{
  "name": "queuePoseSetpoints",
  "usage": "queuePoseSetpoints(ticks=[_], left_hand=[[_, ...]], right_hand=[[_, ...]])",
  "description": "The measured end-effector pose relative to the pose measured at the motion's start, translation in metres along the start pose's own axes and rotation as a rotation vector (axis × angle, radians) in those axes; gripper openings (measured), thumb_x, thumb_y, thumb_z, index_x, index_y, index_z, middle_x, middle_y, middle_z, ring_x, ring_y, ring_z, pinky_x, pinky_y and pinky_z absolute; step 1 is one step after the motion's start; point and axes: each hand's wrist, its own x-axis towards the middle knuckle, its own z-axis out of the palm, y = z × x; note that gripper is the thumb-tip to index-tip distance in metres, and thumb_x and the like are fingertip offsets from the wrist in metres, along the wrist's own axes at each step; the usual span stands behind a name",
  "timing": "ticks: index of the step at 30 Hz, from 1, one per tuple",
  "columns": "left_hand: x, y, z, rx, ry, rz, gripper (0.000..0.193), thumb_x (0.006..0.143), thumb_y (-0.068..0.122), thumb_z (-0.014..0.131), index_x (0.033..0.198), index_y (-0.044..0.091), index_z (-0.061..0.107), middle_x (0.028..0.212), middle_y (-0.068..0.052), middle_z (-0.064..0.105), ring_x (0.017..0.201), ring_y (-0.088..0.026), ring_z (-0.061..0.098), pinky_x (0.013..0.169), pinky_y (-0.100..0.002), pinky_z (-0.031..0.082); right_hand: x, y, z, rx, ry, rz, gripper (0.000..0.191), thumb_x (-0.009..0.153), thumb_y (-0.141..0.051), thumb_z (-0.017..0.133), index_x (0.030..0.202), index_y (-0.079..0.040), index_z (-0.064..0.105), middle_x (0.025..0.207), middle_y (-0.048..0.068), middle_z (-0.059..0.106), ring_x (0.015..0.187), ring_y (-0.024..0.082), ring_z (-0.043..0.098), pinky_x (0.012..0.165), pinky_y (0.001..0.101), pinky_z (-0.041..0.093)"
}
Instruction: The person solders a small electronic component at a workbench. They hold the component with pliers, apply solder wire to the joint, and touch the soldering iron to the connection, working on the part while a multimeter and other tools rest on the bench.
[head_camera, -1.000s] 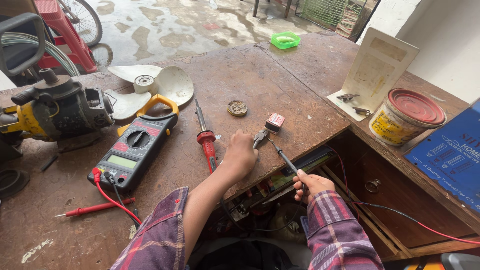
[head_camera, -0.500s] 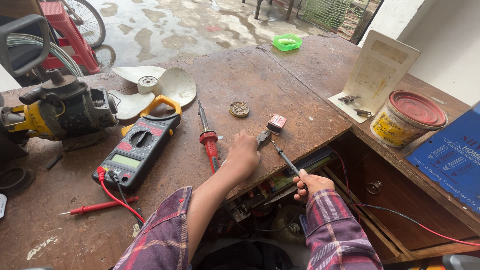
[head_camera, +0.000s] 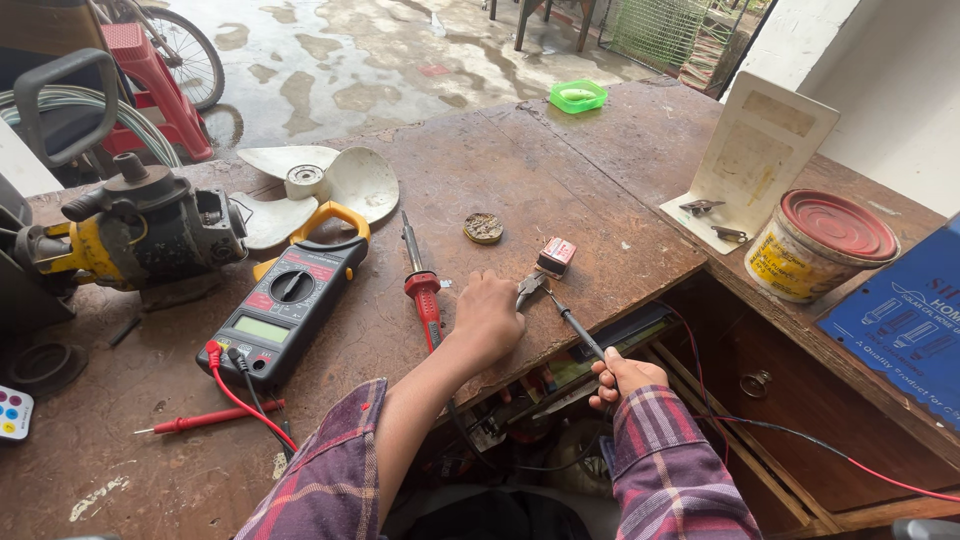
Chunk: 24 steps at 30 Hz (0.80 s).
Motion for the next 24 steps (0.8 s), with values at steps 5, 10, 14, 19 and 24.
queuePoseSetpoints(ticks=[5,10,14,19,24], left_hand=[[-0.002,0.005,-0.013,0.071,-0.048,-0.012,0.033,0.081,0.023,0.076,0.103,-0.001,0.072,0.116,-0.022,0.061,0.117,-0.037,0.054,0.102,-0.044,0.047],[-0.018,0.009,-0.043,0.041,0.054,-0.081,0.030,0.088,0.025,0.072,0.103,-0.001,0.071,0.112,-0.021,0.063,0.112,-0.036,0.058,0.095,-0.044,0.051],[-0.047,-0.001,-0.064,0.146,0.122,-0.297,0.034,0.092,0.030,0.068,0.102,-0.002,0.070,0.107,-0.023,0.067,0.104,-0.037,0.065,0.083,-0.043,0.058],[-0.084,-0.019,-0.070,0.166,0.003,-0.438,0.056,0.097,0.051,0.060,0.101,-0.004,0.069,0.098,-0.023,0.071,0.094,-0.038,0.072,0.085,-0.046,0.058],[-0.092,-0.030,-0.055,-0.045,0.032,-0.491,0.067,0.092,0.059,0.063,0.104,-0.006,0.063,0.096,-0.025,0.071,0.095,-0.041,0.071,0.084,-0.050,0.057]], right_hand=[[0.002,0.001,-0.001,-0.017,-0.027,0.032,0.036,0.101,-0.030,0.060,0.099,0.005,0.066,0.065,0.003,0.054,0.050,0.014,0.050,0.060,0.0403,0.059],[0.004,0.008,-0.005,-0.070,-0.070,0.107,0.042,0.101,-0.037,0.057,0.103,0.003,0.068,0.070,0.009,0.064,0.058,0.022,0.064,0.066,0.0453,0.063],[0.010,0.013,-0.006,-0.171,-0.085,0.128,0.050,0.104,-0.043,0.047,0.107,0.003,0.067,0.078,0.013,0.070,0.068,0.025,0.070,0.070,0.0442,0.063],[0.016,0.014,-0.006,-0.193,-0.058,0.159,0.051,0.106,-0.045,0.037,0.118,-0.002,0.062,0.097,0.016,0.077,0.084,0.026,0.074,0.080,0.0427,0.059],[0.021,0.010,-0.011,-0.194,0.070,0.057,0.041,0.106,-0.039,0.042,0.121,-0.006,0.062,0.112,0.011,0.075,0.094,0.022,0.070,0.081,0.0411,0.056]])
